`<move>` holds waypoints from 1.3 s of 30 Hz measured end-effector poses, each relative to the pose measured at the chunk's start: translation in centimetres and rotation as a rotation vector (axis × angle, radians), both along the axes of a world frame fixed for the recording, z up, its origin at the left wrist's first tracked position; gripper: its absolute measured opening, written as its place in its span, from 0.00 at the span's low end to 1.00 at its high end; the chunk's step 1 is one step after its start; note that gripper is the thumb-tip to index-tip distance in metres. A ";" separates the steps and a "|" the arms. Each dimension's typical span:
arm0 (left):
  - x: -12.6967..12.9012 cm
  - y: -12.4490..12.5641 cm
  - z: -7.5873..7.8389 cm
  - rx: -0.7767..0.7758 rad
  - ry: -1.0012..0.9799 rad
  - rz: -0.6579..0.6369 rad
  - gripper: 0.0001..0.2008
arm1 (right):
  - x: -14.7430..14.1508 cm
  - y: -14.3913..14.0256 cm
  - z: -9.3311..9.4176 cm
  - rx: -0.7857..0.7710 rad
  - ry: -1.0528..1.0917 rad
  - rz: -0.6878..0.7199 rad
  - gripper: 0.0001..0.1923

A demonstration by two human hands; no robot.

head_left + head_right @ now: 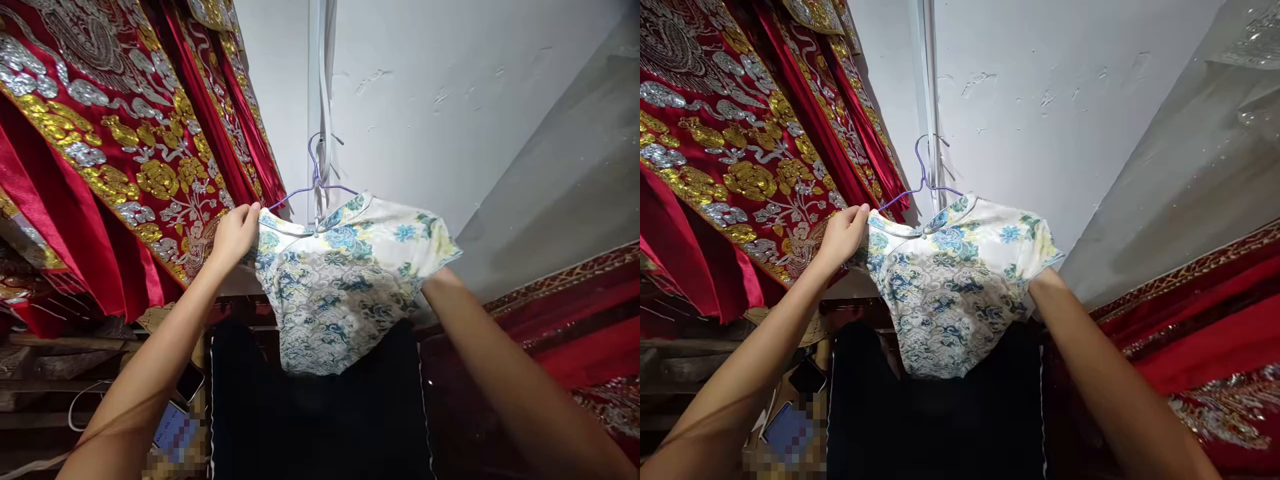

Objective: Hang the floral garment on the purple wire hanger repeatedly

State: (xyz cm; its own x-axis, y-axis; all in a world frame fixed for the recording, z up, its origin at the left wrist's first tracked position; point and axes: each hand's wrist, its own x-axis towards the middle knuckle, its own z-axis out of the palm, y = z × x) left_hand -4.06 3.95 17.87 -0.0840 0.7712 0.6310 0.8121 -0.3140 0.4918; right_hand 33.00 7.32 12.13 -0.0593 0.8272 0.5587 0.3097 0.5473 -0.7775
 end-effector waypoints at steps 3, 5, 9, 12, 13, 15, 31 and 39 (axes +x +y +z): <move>-0.2 -0.7 0.5 -0.008 0.035 0.006 0.23 | 1.8 -0.9 1.2 -0.037 0.091 0.024 0.48; 0.2 -0.7 1.1 -0.001 0.041 -0.018 0.23 | 2.2 -1.9 3.3 -0.060 0.143 0.043 0.50; 1.7 0.2 2.7 0.035 -0.026 -0.101 0.16 | -0.1 -4.4 7.7 -0.020 0.277 0.091 0.43; 2.3 1.5 3.1 0.078 -0.069 -0.128 0.13 | -3.0 -5.9 8.5 -0.021 0.388 0.210 0.33; 2.4 1.9 3.0 0.096 -0.086 -0.133 0.12 | -3.8 -6.2 8.3 -0.062 0.409 0.255 0.29; 2.5 2.8 2.6 0.119 -0.115 -0.145 0.09 | -4.9 -6.1 7.8 -0.151 0.452 0.297 0.22; 6.3 0.9 0.7 0.231 -0.564 -0.454 0.17 | -6.1 -6.0 6.4 0.085 -0.377 0.415 0.26; 10.9 -4.7 2.8 0.035 -0.790 -0.817 0.14 | -10.3 -4.6 -0.3 0.669 -0.498 0.145 0.59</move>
